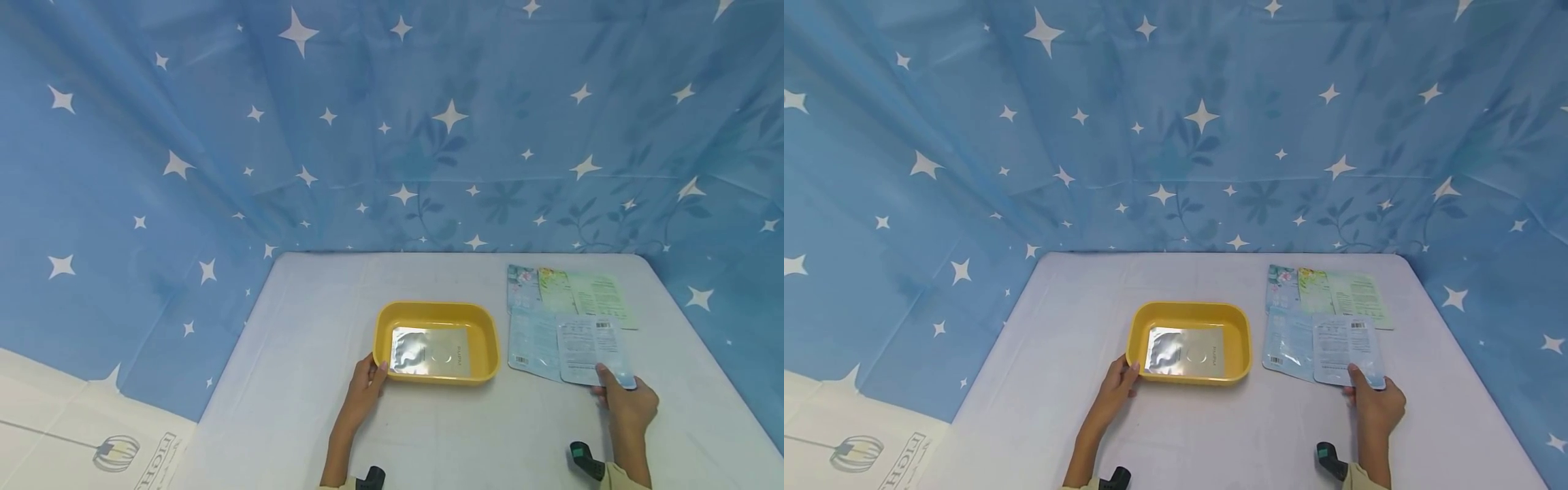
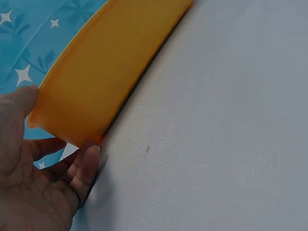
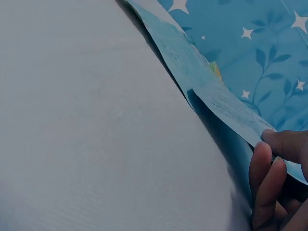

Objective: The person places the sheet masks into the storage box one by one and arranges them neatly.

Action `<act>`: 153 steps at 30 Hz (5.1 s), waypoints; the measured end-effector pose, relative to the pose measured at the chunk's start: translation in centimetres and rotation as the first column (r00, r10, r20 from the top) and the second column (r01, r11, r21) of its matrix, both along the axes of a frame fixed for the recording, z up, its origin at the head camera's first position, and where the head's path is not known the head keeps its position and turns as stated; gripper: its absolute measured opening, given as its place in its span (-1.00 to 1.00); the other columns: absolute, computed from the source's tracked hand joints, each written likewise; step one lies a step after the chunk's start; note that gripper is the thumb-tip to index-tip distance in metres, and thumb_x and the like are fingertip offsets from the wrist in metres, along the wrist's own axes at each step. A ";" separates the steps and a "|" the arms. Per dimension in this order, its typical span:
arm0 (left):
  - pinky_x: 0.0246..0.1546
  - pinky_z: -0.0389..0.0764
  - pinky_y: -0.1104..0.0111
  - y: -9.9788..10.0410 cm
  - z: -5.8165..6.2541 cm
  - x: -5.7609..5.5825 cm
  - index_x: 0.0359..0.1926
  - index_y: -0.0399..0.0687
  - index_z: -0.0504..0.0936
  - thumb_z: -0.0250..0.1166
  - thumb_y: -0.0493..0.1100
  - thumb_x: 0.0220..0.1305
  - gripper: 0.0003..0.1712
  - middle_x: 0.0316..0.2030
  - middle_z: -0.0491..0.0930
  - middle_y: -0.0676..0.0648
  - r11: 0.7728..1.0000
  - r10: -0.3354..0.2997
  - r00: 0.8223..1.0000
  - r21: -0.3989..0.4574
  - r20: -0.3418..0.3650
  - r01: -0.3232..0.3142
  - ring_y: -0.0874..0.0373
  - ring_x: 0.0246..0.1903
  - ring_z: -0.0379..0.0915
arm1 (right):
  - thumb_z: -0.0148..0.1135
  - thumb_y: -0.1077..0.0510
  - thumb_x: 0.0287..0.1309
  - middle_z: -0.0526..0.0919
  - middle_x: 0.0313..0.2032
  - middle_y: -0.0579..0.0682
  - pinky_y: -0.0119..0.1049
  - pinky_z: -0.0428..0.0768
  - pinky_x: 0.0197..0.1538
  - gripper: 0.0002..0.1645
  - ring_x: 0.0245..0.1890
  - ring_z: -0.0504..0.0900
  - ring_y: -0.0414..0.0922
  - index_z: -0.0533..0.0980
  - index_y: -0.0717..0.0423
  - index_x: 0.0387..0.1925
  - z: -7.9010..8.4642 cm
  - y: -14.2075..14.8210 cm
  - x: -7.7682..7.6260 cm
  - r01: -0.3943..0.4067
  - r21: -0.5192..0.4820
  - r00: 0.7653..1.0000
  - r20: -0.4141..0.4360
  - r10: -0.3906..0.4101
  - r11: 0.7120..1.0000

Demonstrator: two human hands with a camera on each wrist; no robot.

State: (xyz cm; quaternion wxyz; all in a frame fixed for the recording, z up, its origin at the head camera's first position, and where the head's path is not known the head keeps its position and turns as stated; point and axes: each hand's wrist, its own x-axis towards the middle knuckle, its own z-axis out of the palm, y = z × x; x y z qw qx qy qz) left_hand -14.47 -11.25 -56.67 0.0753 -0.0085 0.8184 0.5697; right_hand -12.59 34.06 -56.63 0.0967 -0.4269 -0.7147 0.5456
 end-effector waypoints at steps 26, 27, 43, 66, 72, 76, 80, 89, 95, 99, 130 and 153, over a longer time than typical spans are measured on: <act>-0.29 0.60 0.39 -0.1 0.3 -0.1 0.44 -0.28 0.14 0.04 0.19 0.46 -0.20 0.17 0.35 -0.24 1.000 0.006 1.000 0.016 0.008 -0.006 0.09 -0.08 0.40 | 0.03 0.05 0.40 0.24 0.38 0.24 -0.49 0.56 -0.58 -0.19 -0.56 0.42 -0.52 -0.08 0.14 0.50 1.2 -1.7 -0.5 -0.020 0.056 1.000 -0.016 0.021 0.998; -0.29 0.60 0.39 -0.1 0.2 -0.1 0.44 -0.28 0.14 0.03 0.19 0.46 -0.21 0.17 0.35 -0.24 1.000 0.005 1.000 0.014 0.009 -0.005 0.10 -0.07 0.40 | 0.02 0.06 0.40 0.24 0.38 0.21 -0.48 0.56 -0.57 -0.21 -0.54 0.42 -0.52 -0.07 0.11 0.49 1.2 -1.7 -0.4 -0.009 0.065 0.999 -0.034 0.012 0.998; -0.29 0.59 0.43 -0.2 0.1 -0.1 0.44 -0.30 0.12 -0.01 0.22 0.47 -0.18 0.15 0.34 -0.24 1.000 -0.007 1.000 0.011 0.011 0.007 0.11 -0.08 0.39 | -0.04 0.09 0.46 0.37 0.33 0.20 -0.77 0.48 -0.30 -0.38 0.01 0.62 -0.23 -0.01 -0.11 0.42 2.9 -4.5 -0.7 -0.065 0.223 0.952 -0.278 0.127 0.973; -0.29 0.60 0.44 0.0 0.0 -0.1 0.43 -0.32 0.13 -0.02 0.27 0.45 -0.14 0.11 0.38 -0.22 1.000 0.003 1.000 0.001 0.019 -0.003 0.12 -0.10 0.41 | -0.02 -0.02 0.46 0.63 0.07 0.29 -0.62 0.56 -0.27 -0.40 -0.27 0.57 -0.59 0.18 0.19 0.37 2.7 -13.1 -3.3 -0.475 0.330 0.777 -0.277 0.565 0.816; -0.28 0.61 0.42 0.0 -0.1 -0.1 0.44 -0.31 0.13 -0.01 0.28 0.44 -0.13 0.15 0.36 -0.23 1.000 0.003 1.000 0.012 0.023 -0.004 0.11 -0.07 0.41 | 0.01 0.03 0.46 0.63 -0.02 0.34 -0.51 0.54 -0.39 -0.39 -0.36 0.66 -0.11 0.21 0.29 0.38 2.6 -14.4 -3.5 -0.508 0.445 0.738 -0.218 0.639 0.738; -0.29 0.61 0.41 0.0 -0.1 0.0 0.44 -0.31 0.13 0.00 0.26 0.44 -0.15 0.14 0.36 -0.23 1.000 0.000 1.000 0.014 0.022 -0.001 0.11 -0.09 0.41 | -0.03 0.03 0.48 0.50 -0.03 0.28 -0.33 0.50 -0.21 -0.37 -0.20 0.48 0.01 0.18 0.28 0.41 3.1 -15.3 -3.7 -0.532 0.490 0.741 -0.126 0.660 0.691; -0.28 0.60 0.44 0.0 -0.1 0.0 0.43 -0.32 0.13 -0.01 0.27 0.44 -0.14 0.14 0.36 -0.24 1.000 0.004 1.000 -0.001 0.029 -0.004 0.12 -0.08 0.41 | 0.01 0.15 0.43 0.46 -0.08 0.22 -0.03 0.47 -0.01 -0.39 -0.03 0.34 0.07 0.19 0.23 0.42 3.3 -16.0 -3.9 -0.554 0.521 0.725 -0.083 0.684 0.650; -0.25 0.62 0.42 0.0 -0.2 -0.2 0.45 -0.27 0.13 -0.03 0.29 0.44 -0.14 0.24 0.32 -0.26 1.000 0.012 1.000 -0.011 0.022 -0.011 0.07 -0.01 0.43 | 0.13 0.23 0.31 0.51 0.18 0.25 0.16 0.37 0.27 -0.36 0.22 0.29 0.17 0.25 0.28 0.38 3.0 -16.9 -4.4 -0.531 0.575 0.726 -0.069 0.684 0.622; -0.23 0.61 0.42 -0.1 -0.2 -0.2 0.45 -0.24 0.14 -0.03 0.31 0.43 -0.13 0.23 0.32 -0.23 1.000 0.014 0.999 0.001 0.032 -0.014 0.08 0.00 0.42 | 0.22 0.20 0.27 0.53 0.15 0.27 0.22 0.28 0.35 -0.41 0.35 0.26 0.21 0.35 0.29 0.29 3.5 -17.6 -4.6 -0.505 0.592 0.763 -0.033 0.645 0.628; -0.24 0.61 0.42 -0.2 -0.2 -0.1 0.45 -0.25 0.14 -0.01 0.29 0.43 -0.14 0.21 0.33 -0.23 1.000 0.009 0.999 0.009 0.032 -0.009 0.09 -0.02 0.42 | 0.28 0.20 0.22 0.56 0.12 0.26 0.21 0.30 0.33 -0.41 0.36 0.29 0.20 0.40 0.28 0.25 3.6 -18.0 -4.6 -0.499 0.619 0.764 -0.018 0.646 0.607; -0.24 0.61 0.38 -0.2 0.3 0.0 0.45 -0.24 0.13 0.01 0.25 0.44 -0.17 0.15 0.36 -0.20 1.000 -0.003 1.000 -0.002 0.019 0.003 0.10 -0.05 0.41 | 0.33 0.28 0.15 0.72 -0.24 0.10 -0.42 0.52 -0.41 -0.46 -0.42 0.60 -0.12 0.45 0.22 0.19 3.5 -18.9 -4.8 -0.603 0.635 0.669 0.072 0.740 0.483; -0.25 0.61 0.44 0.0 0.2 -0.3 0.44 -0.26 0.16 -0.01 0.15 0.50 -0.27 0.18 0.35 -0.23 1.000 0.010 1.000 -0.027 0.029 -0.009 0.08 -0.01 0.43 | 0.39 0.22 0.11 0.71 -0.28 0.08 -0.39 0.53 -0.44 -0.41 -0.47 0.56 -0.14 0.44 0.25 0.18 4.3 -19.1 -5.0 -0.664 0.603 0.650 0.173 0.740 0.442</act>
